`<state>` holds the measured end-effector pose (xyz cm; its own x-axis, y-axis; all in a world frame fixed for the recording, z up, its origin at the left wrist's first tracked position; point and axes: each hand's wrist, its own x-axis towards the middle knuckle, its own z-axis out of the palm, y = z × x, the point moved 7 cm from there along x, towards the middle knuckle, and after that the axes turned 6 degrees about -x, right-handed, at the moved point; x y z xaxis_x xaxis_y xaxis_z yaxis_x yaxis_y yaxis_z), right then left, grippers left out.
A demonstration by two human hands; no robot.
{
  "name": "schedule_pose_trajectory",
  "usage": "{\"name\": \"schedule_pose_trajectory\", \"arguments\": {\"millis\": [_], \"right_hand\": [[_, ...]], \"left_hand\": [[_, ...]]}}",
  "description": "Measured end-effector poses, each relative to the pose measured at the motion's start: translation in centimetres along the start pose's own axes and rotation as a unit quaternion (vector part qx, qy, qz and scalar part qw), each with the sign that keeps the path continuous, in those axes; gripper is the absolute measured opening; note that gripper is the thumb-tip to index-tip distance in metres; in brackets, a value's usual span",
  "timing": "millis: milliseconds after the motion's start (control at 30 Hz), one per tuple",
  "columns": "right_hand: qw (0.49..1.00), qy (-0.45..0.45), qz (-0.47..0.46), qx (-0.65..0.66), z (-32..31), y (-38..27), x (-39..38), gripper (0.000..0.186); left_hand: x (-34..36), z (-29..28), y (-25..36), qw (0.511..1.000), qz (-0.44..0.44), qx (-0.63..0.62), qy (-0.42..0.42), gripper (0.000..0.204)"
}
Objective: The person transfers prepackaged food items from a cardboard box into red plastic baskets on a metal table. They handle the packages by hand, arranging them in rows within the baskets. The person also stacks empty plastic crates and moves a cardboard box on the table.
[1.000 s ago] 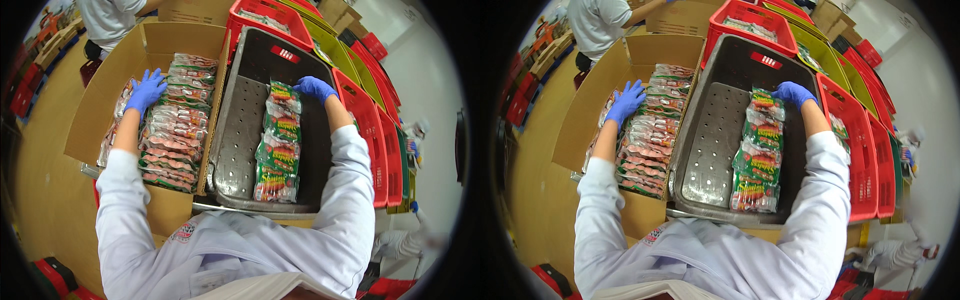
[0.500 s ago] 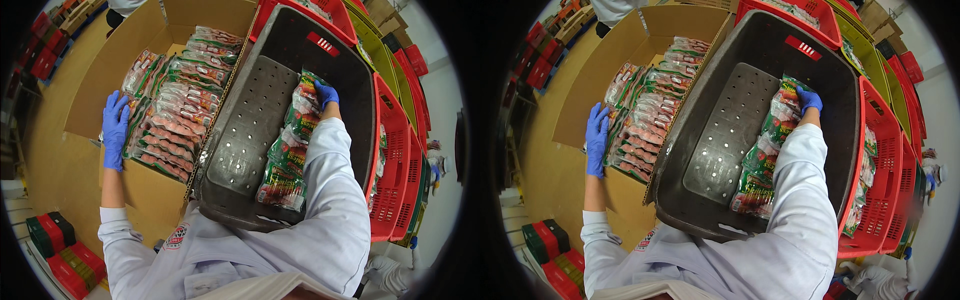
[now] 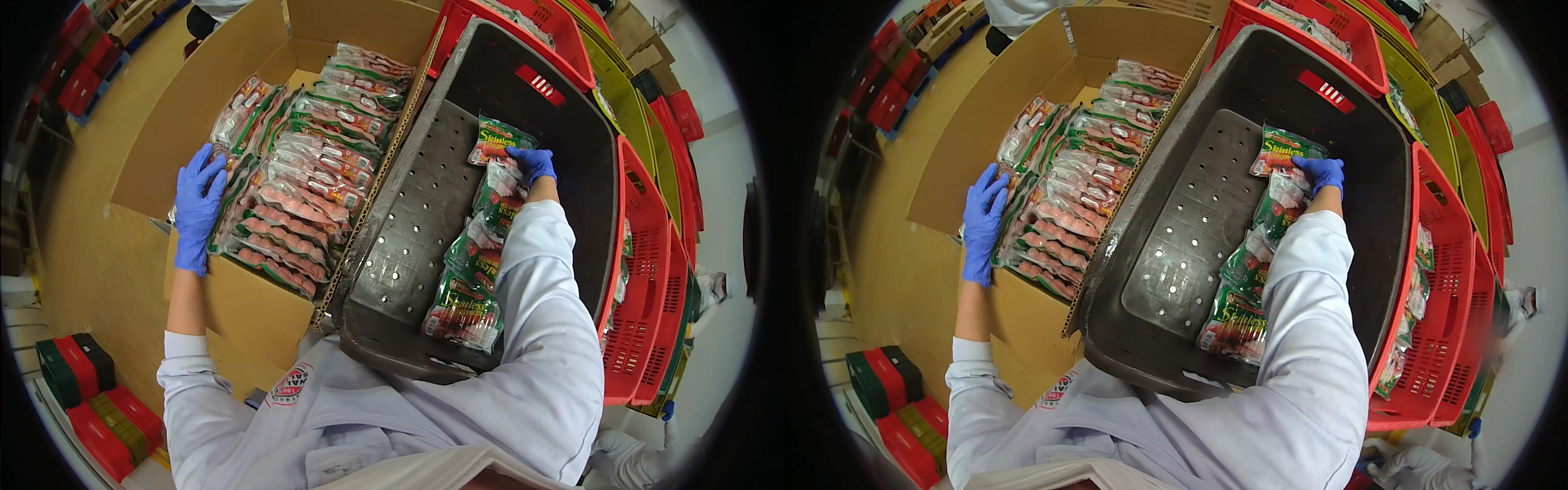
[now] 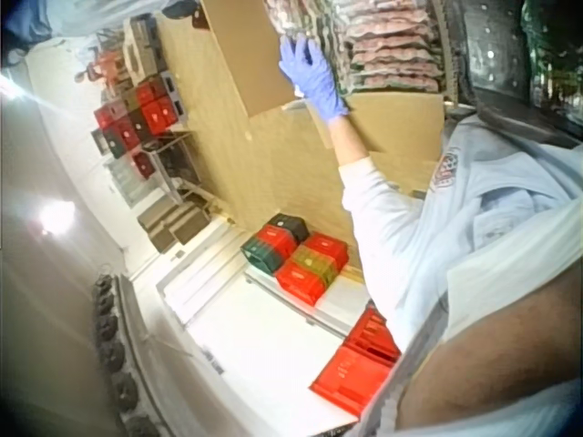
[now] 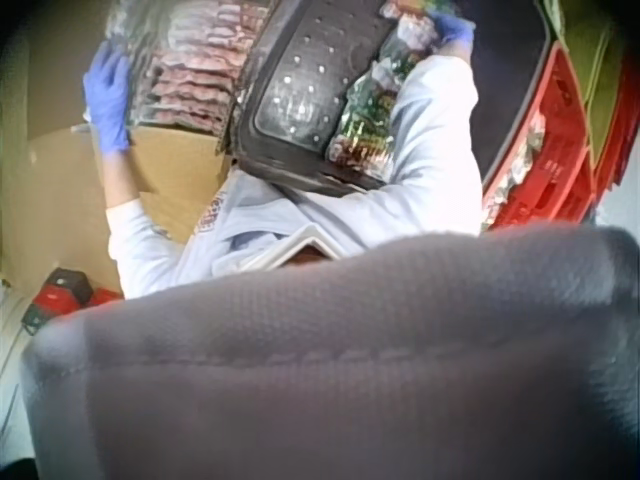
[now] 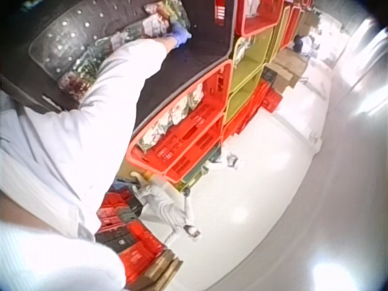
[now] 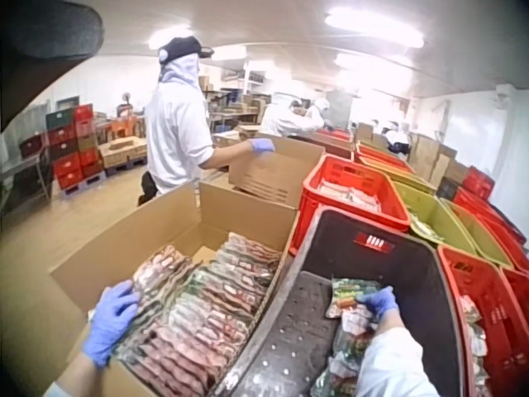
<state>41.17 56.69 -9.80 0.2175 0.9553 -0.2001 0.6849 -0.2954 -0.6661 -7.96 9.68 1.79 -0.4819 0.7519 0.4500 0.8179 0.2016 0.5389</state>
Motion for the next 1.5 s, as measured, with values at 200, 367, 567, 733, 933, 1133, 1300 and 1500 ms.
{"name": "schedule_pose_trajectory", "arguments": {"millis": [200,367,567,733,933,1133,1300,1500], "right_hand": [[0.987,-0.140,-0.033,0.074,1.4,-0.3,-1.4,0.030],[0.867,-0.322,-0.185,-0.333,6.6,-8.9,-9.4,0.044],[0.835,-0.437,-0.081,-0.324,0.9,-1.7,-5.1,0.052],[0.825,-0.357,-0.231,-0.371,0.6,-4.2,-11.8,0.068],[0.825,-0.377,-0.168,-0.386,-0.1,-5.9,-13.0,0.039],[0.788,-0.336,-0.416,-0.306,4.3,-15.3,-14.4,0.070],[0.696,-0.364,-0.477,-0.395,12.2,-11.2,-8.9,0.124],[0.724,-0.327,-0.404,-0.453,11.3,-11.9,-11.3,0.116]], "left_hand": [[0.1,0.4,-0.4,1.000,-0.014,0.011,-0.016,0.026],[-0.2,0.1,-1.4,1.000,0.004,0.024,-0.004,0.023],[0.7,1.0,-0.7,1.000,0.005,0.018,-0.021,0.021],[0.4,0.4,-0.9,0.999,-0.015,0.025,-0.021,0.022],[0.4,0.3,-0.5,1.000,-0.016,0.017,-0.008,0.020],[0.0,-0.1,0.0,0.999,-0.023,0.027,0.002,0.019],[-0.1,-0.3,-0.3,1.000,-0.011,0.008,0.011,0.018],[-0.2,-0.4,0.1,0.999,-0.026,0.006,0.018,0.017]]}}
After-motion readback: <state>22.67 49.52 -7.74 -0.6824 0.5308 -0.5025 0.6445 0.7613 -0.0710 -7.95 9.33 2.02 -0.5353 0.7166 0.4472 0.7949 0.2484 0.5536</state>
